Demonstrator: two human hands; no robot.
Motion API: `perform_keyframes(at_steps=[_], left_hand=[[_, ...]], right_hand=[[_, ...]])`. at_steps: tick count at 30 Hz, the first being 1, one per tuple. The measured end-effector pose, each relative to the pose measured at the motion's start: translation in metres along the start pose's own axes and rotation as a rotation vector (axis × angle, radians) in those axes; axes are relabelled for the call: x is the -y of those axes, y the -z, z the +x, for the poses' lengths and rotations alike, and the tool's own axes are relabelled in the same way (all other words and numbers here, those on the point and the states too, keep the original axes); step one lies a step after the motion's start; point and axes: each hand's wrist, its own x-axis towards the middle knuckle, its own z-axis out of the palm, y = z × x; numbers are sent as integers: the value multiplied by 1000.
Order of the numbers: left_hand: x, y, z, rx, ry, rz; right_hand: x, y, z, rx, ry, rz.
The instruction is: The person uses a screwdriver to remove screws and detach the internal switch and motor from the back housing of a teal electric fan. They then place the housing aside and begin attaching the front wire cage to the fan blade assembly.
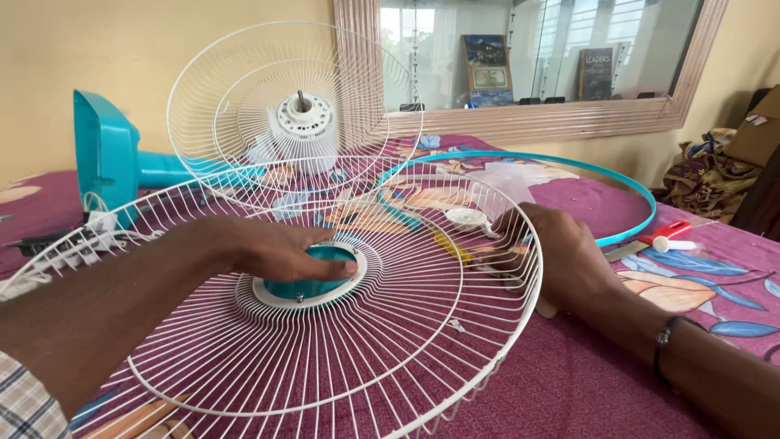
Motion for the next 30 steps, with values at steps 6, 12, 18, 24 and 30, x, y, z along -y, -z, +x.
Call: perform_keyframes(at_steps=[6, 12, 18, 24, 30], left_hand=[[-3, 4, 11, -41, 17, 18], [0, 2, 12, -98, 10, 63], [2, 0, 14, -98, 16, 72], [3, -2, 11, -57, -14, 2], [5, -1, 4, 35, -24, 54]], right_hand=[[-27, -19, 19, -1, 255, -172], [-27, -26, 19, 36, 208, -94], [-11, -20, 14, 39, 139, 49], [-15, -17, 12, -33, 197, -21], [-8, -2, 2, -116, 18, 143]])
